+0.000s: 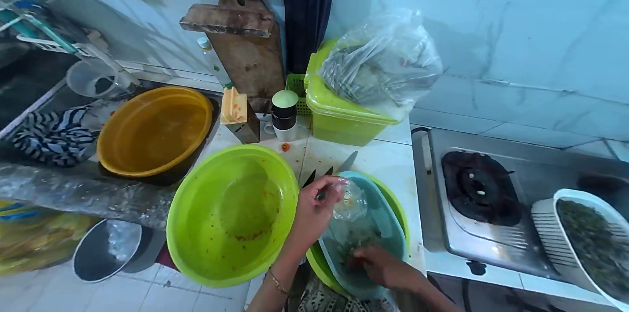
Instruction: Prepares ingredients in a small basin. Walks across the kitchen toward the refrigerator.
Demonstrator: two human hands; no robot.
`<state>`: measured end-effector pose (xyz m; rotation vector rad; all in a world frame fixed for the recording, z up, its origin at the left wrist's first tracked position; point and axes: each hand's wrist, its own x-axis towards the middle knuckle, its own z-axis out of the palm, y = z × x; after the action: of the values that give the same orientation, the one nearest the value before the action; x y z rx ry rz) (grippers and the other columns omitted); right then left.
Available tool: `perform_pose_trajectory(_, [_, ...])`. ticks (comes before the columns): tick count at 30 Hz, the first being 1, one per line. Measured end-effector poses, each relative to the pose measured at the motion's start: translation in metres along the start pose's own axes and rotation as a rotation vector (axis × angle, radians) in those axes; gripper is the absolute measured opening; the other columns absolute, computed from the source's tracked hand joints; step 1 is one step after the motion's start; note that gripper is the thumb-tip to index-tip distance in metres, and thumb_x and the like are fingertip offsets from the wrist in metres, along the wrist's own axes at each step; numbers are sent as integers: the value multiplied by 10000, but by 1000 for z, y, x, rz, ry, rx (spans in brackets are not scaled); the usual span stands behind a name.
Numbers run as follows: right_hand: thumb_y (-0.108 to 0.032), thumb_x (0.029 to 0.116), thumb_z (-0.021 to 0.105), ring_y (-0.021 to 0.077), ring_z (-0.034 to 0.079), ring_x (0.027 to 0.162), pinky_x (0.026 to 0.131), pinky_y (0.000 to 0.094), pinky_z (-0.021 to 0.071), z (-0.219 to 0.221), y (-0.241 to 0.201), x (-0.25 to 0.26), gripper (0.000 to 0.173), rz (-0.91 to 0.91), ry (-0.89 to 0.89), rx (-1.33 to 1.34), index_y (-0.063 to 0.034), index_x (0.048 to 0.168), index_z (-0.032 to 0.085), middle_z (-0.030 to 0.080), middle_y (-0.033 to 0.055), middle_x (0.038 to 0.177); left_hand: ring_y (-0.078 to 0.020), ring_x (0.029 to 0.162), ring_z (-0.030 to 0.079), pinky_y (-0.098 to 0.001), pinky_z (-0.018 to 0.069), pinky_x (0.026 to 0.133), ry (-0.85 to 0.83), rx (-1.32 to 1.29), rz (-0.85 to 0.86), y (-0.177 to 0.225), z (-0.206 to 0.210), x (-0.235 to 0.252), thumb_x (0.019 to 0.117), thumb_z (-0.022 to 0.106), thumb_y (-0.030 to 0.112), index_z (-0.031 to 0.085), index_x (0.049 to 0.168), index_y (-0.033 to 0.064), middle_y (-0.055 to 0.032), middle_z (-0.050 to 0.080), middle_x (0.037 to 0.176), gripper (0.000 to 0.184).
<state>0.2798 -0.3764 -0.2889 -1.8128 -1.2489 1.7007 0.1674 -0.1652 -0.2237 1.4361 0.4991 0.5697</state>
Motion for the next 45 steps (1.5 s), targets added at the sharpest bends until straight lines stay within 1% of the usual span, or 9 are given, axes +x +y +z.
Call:
perform_pose_trajectory(3, [-28,1019,377,197,732,932,852,402,621,1,-5,0,340,-7,58,343,7,1147,690,735,110,1068,-201,886,712,-331,615,800,5,-2,9,2,-4,0,1032,575,98,726,1132,30,-98,737,1023,194])
perform_pose_trajectory(7, [-42,1010,340,214,710,1040,929,423,593,13,-3,1,376,18,-115,604,36,1210,649,711,132,1169,-213,892,711,-345,611,818,11,-13,9,1,-8,2,1034,568,103,721,1136,25,-104,735,994,200])
perform_pose_trajectory(11, [-24,1010,439,221,709,974,886,434,580,-9,-10,30,346,-34,180,145,-41,1233,703,721,128,1173,-213,898,707,-344,606,830,18,-27,3,8,-6,5,1035,566,99,722,1130,21,-108,734,994,198])
perform_pose_trajectory(16, [137,902,500,307,635,1254,1080,451,514,21,-3,46,441,-409,295,-190,8,1277,693,658,186,1338,-215,897,701,-342,606,815,3,-30,-4,12,-2,9,1030,580,107,724,1135,33,-104,727,995,193])
perform_pose_trajectory(19, [91,909,551,398,640,1168,1069,544,469,8,1,21,292,-193,41,-379,14,1101,758,722,206,1146,-210,898,707,-336,611,811,1,-43,-3,15,-2,9,1030,577,100,720,1143,24,-104,728,1019,197])
perform_pose_trajectory(21, [62,910,553,357,670,1153,1027,530,524,-2,6,14,307,-139,219,-389,-31,1104,772,729,172,1172,-216,896,709,-344,612,817,2,-41,-8,11,-1,9,1035,576,103,721,1133,25,-106,729,1012,191])
perform_pose_trajectory(27, [-147,956,624,534,495,1327,956,581,551,9,-26,33,760,662,347,-454,-79,1619,257,280,345,1587,-194,908,708,-331,607,812,-20,-33,-32,2,10,7,1034,580,118,727,1137,38,-87,735,1062,197])
perform_pose_trajectory(34, [-462,1058,487,513,603,1202,990,593,524,50,-8,35,591,231,326,-350,-84,1512,462,513,344,1421,-178,882,700,-316,601,805,-26,-11,-66,-20,10,8,1023,590,106,730,1139,45,-72,733,1037,192])
perform_pose_trajectory(45, [-363,1085,432,409,700,1065,914,617,541,48,-3,40,432,142,172,-309,-67,1312,649,716,216,1142,-168,648,665,-316,606,593,54,-30,-269,-17,3,12,1037,596,168,705,1178,43,-77,693,877,218])
